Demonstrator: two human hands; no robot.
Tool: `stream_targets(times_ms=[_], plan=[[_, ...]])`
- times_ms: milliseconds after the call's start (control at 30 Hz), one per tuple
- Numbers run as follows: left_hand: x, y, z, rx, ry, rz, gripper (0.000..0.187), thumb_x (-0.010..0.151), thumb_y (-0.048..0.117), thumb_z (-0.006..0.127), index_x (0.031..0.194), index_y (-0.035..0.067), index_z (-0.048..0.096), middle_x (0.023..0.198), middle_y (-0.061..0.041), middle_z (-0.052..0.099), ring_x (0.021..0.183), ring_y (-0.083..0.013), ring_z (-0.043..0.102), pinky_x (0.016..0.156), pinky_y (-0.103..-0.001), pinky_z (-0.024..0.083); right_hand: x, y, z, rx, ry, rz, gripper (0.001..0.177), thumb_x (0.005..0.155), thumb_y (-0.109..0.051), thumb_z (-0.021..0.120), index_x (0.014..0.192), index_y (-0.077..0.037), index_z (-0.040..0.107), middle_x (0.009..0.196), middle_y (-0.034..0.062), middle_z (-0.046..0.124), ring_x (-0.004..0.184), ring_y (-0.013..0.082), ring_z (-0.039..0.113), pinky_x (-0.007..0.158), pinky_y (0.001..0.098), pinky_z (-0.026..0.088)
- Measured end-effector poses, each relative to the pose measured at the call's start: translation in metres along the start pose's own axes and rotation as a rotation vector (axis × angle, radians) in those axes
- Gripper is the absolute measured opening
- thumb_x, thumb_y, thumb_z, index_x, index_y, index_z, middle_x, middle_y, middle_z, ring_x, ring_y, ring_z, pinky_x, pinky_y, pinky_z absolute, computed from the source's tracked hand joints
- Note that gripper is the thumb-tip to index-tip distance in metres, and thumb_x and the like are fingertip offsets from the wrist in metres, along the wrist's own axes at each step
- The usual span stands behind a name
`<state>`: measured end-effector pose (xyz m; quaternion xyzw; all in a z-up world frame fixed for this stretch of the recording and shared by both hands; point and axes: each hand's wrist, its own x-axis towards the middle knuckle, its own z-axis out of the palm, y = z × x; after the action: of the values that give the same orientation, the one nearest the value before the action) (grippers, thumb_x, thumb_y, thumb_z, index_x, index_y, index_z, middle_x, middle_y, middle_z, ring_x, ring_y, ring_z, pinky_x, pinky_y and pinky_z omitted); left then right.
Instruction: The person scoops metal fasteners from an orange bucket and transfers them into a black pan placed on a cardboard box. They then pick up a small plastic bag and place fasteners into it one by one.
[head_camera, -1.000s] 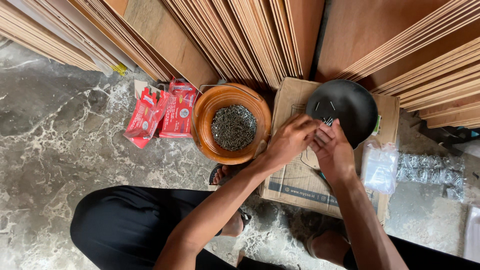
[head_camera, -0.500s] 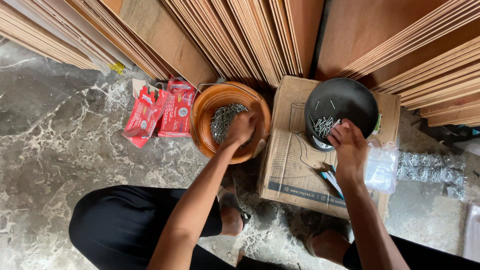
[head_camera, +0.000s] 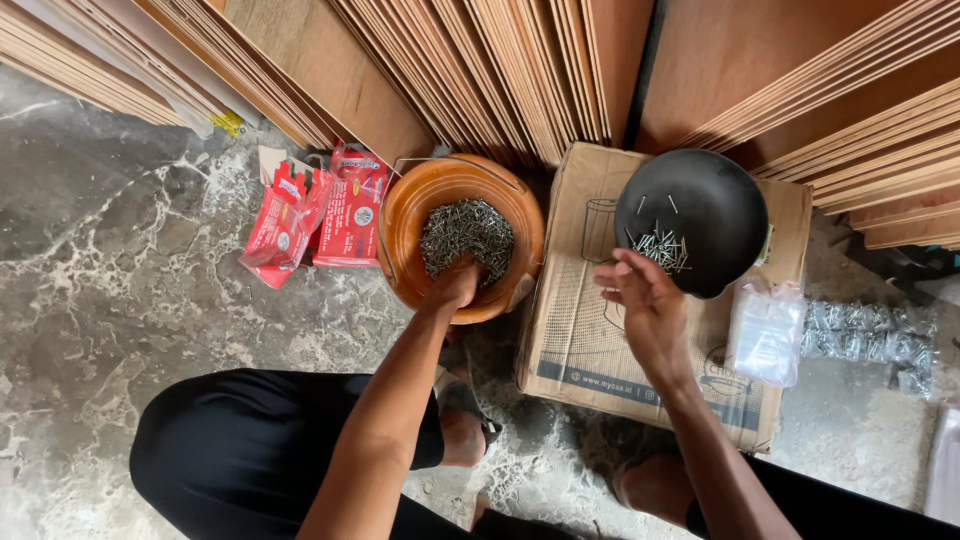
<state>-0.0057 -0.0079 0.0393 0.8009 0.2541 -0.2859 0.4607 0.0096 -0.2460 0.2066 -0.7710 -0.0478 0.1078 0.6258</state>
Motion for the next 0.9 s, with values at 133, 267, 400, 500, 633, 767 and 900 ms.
stream_targets(times_ms=[133,267,400,500,633,767,900], plan=[[-0.018,0.015,-0.008,0.14,0.024,0.035,0.057,0.087,0.031,0.034,0.137,0.003,0.028,0.137,-0.023,0.031,0.121,-0.0459,0.038,0.098,-0.051,0.037,-0.003,0.013,0.007,-0.018,-0.059,0.052,0.026,0.095,-0.01,0.044,0.114,0.004,0.053,0.095,0.0243,0.064,0.091,0.0325,0.064,0.077,0.0381,0.054],[-0.044,0.033,-0.015,-0.075,0.032,0.083,0.058,0.086,0.027,0.037,0.133,-0.007,0.031,0.13,-0.031,0.037,0.114,-0.0533,0.04,0.092,-0.059,0.038,-0.005,0.018,0.011,0.004,-0.138,0.077,0.025,0.093,-0.01,0.045,0.113,0.002,0.055,0.092,0.0237,0.066,0.087,0.0296,0.066,0.077,0.0375,0.054],[0.016,-0.015,-0.004,0.009,0.074,0.234,0.043,0.083,0.032,0.047,0.093,-0.005,0.065,0.078,-0.025,0.062,0.068,-0.0422,0.059,0.063,-0.051,0.048,-0.007,0.024,0.017,0.003,-0.178,0.161,0.025,0.092,-0.013,0.048,0.111,0.001,0.057,0.09,0.0212,0.067,0.085,0.024,0.066,0.079,0.0334,0.054],[0.025,-0.045,0.011,-0.058,0.158,0.539,0.05,0.091,0.033,0.036,0.09,-0.01,0.061,0.071,-0.025,0.058,0.064,-0.0434,0.056,0.066,-0.053,0.051,-0.008,0.026,0.021,-0.014,-0.208,0.188,0.024,0.091,-0.012,0.049,0.109,0.0,0.059,0.089,0.0203,0.068,0.084,0.0229,0.066,0.078,0.033,0.054],[0.075,-0.086,0.023,-0.078,0.123,0.67,0.056,0.093,0.046,0.037,0.081,-0.001,0.064,0.065,-0.022,0.056,0.058,-0.0385,0.055,0.057,-0.045,0.049,-0.008,0.032,0.024,-0.032,-0.222,0.193,0.024,0.091,-0.012,0.047,0.109,0.001,0.059,0.088,0.0209,0.068,0.083,0.0238,0.066,0.077,0.0337,0.054],[0.09,-0.096,0.027,-0.02,0.129,0.729,0.054,0.092,0.047,0.034,0.079,0.003,0.063,0.066,-0.016,0.057,0.059,-0.0337,0.055,0.061,-0.047,0.05,-0.009,0.031,0.025,-0.048,-0.24,0.224,0.025,0.091,-0.013,0.047,0.108,0.001,0.059,0.088,0.0217,0.068,0.084,0.0249,0.067,0.078,0.0342,0.054],[0.067,-0.076,0.022,0.002,0.123,0.617,0.043,0.091,0.035,0.037,0.076,0.006,0.064,0.063,-0.015,0.058,0.056,-0.0329,0.053,0.059,-0.049,0.049,-0.01,0.031,0.025,-0.064,-0.242,0.231,0.025,0.092,-0.013,0.047,0.107,0.002,0.06,0.088,0.022,0.068,0.084,0.0261,0.067,0.078,0.0349,0.054]])
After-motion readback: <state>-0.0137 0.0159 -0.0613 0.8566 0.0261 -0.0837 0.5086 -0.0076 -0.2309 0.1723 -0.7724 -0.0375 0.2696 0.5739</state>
